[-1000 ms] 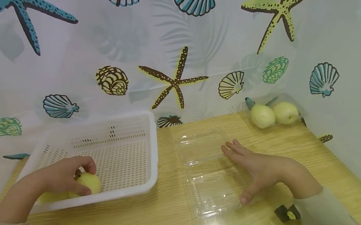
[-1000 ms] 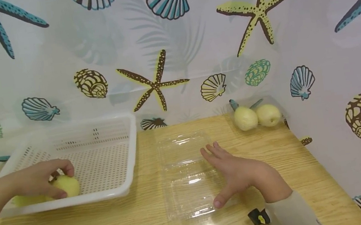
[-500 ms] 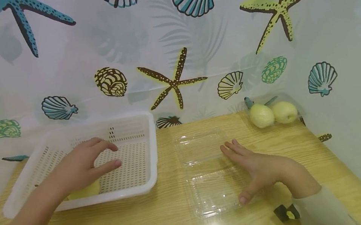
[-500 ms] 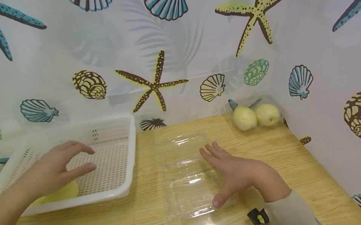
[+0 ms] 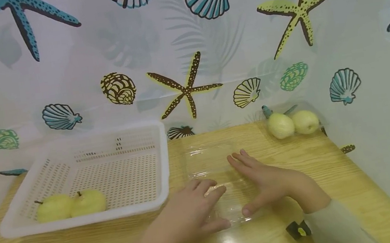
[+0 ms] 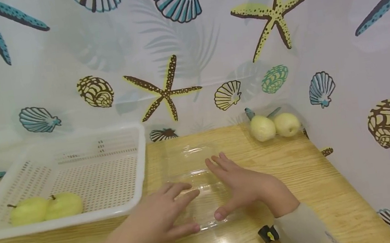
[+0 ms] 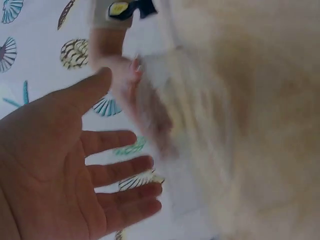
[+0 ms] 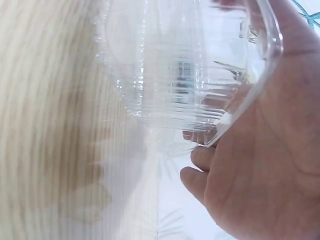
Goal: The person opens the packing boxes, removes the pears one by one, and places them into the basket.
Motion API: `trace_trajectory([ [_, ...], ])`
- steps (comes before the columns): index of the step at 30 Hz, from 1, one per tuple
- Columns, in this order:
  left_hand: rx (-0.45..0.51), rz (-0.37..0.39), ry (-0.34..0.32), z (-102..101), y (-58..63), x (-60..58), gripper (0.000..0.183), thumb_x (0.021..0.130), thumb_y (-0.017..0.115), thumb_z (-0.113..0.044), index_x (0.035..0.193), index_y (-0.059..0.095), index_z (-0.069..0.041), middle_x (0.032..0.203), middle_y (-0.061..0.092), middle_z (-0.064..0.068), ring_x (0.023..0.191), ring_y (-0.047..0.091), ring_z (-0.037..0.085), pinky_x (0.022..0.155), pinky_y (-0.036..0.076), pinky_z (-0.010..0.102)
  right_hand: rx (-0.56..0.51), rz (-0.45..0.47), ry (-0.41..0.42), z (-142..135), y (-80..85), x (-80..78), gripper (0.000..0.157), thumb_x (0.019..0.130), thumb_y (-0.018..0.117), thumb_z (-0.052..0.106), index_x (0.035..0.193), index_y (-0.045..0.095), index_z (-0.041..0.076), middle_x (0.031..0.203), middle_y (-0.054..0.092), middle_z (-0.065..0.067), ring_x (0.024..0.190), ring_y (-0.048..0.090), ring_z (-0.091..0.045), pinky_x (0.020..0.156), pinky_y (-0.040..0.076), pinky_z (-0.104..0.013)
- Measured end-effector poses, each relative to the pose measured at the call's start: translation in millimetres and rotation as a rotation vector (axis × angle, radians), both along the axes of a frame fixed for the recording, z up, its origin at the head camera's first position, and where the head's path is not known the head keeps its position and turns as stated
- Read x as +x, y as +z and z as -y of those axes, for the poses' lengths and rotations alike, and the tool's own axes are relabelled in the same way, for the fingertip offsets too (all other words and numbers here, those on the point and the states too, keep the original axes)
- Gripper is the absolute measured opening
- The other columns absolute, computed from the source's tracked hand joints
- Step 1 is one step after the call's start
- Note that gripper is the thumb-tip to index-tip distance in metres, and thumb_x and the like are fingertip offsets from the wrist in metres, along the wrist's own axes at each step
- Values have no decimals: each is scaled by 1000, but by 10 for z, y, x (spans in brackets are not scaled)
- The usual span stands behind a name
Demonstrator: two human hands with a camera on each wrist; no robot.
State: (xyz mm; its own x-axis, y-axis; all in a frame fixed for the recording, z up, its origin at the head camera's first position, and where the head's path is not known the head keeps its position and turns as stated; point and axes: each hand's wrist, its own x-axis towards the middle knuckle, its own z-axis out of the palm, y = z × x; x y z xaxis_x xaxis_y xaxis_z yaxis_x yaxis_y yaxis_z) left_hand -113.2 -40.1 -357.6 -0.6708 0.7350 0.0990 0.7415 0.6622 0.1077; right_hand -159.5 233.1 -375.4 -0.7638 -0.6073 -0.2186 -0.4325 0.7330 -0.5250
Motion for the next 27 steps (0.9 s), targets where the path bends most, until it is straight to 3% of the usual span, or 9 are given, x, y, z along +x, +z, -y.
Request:
trace_trajectory([
  [4,-83,-26,60,-103,-193,7,81,90,50,-72,147,50,-15,148,49,15,133,49,38,106,46,48,15,-9,14,84,13,-77,133,67,80,68,162,2,18,168,-5,-11,152,-11,-37,115,22,-66],
  [9,-70,-46,149,-103,-295,-38,85,90,44,-75,148,49,-13,156,35,22,140,39,42,115,35,50,22,-32,17,143,-5,-196,131,69,81,65,162,3,17,167,-3,-13,152,-12,-38,115,20,-67],
  [16,-28,-25,277,-93,-325,-139,92,88,44,-78,151,43,-12,158,30,27,145,30,44,112,38,54,15,-50,20,194,-26,-383,131,69,79,69,162,3,14,167,-4,-13,152,-12,-38,116,19,-66],
  [21,-41,-17,305,-109,-325,-158,87,92,43,-73,152,42,-10,155,30,32,145,29,47,116,32,54,-4,-23,-5,234,-49,-488,132,68,81,66,162,3,15,168,-6,-10,152,-14,-36,117,16,-66],
  [27,-106,-37,323,-90,-338,-110,71,100,39,-63,151,44,-13,151,35,35,142,32,50,114,32,59,-11,-22,-8,332,-106,-565,131,68,80,68,162,4,17,168,-7,-9,152,-16,-34,117,15,-64],
])
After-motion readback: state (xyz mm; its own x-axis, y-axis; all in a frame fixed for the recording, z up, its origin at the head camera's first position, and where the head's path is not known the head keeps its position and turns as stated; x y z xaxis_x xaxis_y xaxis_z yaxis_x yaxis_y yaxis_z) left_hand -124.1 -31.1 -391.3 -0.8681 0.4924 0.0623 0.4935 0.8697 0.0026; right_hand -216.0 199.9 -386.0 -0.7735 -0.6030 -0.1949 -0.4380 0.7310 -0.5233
